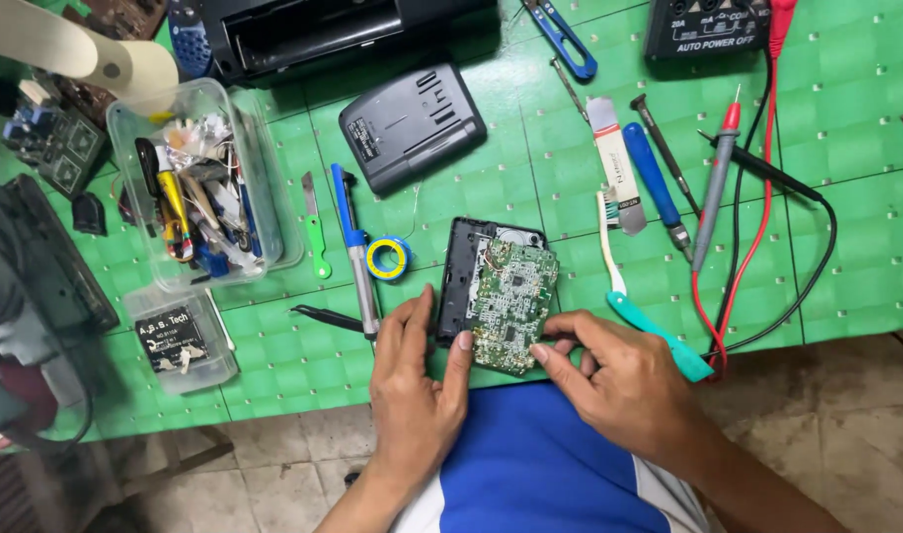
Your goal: Repairing a circuit board by soldering components and cleaning it with a toothbrush
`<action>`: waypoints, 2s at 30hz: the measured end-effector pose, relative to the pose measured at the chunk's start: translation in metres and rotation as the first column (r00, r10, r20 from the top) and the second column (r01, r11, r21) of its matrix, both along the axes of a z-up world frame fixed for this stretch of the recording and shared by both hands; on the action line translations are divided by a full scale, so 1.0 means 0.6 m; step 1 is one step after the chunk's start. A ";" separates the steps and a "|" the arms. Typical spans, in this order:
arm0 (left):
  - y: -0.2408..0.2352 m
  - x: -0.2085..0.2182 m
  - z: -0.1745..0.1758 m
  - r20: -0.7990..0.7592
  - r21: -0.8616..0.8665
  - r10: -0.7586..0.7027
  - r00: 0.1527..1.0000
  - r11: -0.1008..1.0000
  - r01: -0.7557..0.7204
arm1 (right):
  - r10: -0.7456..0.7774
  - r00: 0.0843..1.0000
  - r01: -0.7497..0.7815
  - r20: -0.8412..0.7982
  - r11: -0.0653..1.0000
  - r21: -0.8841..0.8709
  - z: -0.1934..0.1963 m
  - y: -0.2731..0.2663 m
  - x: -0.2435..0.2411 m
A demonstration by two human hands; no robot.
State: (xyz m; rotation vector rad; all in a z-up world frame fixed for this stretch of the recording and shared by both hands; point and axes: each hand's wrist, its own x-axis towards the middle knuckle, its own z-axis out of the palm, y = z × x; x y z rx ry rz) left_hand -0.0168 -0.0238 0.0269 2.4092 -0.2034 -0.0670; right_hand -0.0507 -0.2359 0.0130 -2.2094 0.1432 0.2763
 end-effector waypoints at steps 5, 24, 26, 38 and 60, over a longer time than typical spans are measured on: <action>-0.018 -0.012 0.008 0.062 0.086 0.000 0.998 0.996 -0.005 | 0.010 0.999 -0.011 0.031 0.999 0.035 0.000 -0.008 0.002; -0.024 0.004 0.014 0.029 -0.035 -0.003 1.000 0.999 0.004 | -0.016 0.999 0.018 -0.041 0.999 0.034 -0.015 -0.003 0.007; -0.022 0.007 0.014 0.030 -0.053 0.009 1.000 0.999 -0.007 | -0.008 0.998 0.010 -0.061 0.999 0.042 -0.013 -0.004 0.011; 0.004 0.030 0.022 0.123 -0.036 0.007 0.992 0.999 -0.003 | -0.030 0.969 0.031 -0.245 1.000 -0.001 -0.011 -0.010 0.012; 0.041 0.014 0.022 0.326 -0.248 0.016 0.945 0.966 0.069 | -0.120 0.984 0.089 -0.135 0.972 -0.218 0.054 0.005 0.009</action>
